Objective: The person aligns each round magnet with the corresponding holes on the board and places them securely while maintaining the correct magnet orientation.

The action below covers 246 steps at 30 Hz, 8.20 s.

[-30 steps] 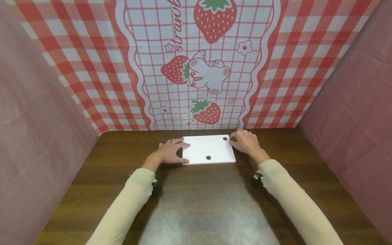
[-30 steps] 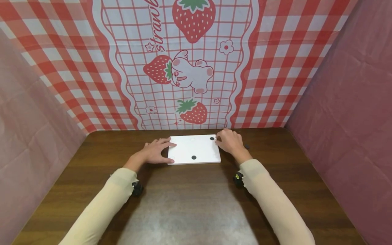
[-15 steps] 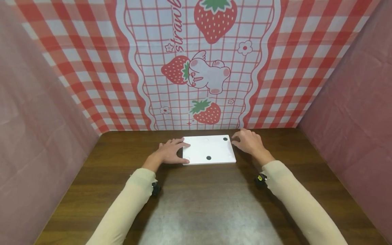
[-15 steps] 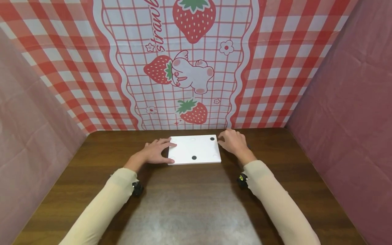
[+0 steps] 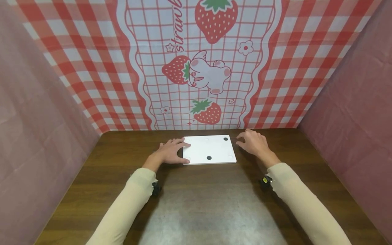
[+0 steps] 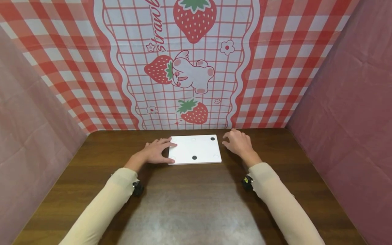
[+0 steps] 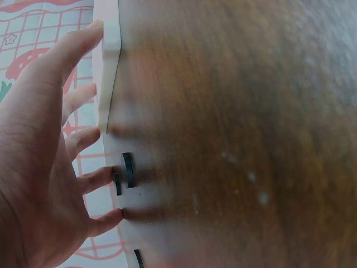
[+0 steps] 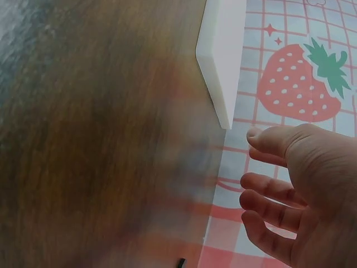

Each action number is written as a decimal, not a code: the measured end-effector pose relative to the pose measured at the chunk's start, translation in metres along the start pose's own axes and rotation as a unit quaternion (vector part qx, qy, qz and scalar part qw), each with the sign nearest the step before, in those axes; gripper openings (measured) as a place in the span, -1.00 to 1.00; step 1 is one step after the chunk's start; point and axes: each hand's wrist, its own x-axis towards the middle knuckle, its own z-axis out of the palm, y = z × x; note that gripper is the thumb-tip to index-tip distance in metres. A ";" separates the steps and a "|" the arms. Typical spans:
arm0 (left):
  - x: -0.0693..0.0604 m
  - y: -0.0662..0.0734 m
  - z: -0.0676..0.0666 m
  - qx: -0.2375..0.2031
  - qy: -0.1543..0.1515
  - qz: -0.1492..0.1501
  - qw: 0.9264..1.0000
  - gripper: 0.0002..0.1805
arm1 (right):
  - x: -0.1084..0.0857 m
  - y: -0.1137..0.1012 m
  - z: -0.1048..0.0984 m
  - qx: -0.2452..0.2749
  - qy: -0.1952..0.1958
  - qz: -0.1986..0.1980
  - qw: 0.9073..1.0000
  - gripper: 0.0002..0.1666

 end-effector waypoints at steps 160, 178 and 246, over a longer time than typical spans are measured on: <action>0.001 -0.003 0.001 0.001 0.005 0.002 1.000 -0.06 | -0.019 0.055 -0.016 -0.021 -0.090 0.046 0.995 -0.74; 0.001 0.000 0.001 0.002 0.004 -0.001 1.000 -0.06 | -0.009 0.074 -0.014 -0.002 -0.090 0.042 0.995 -0.75; -0.001 -0.001 0.002 0.000 0.009 -0.001 1.000 -0.06 | -0.019 -0.001 -0.011 0.001 -0.063 -0.023 0.998 -0.88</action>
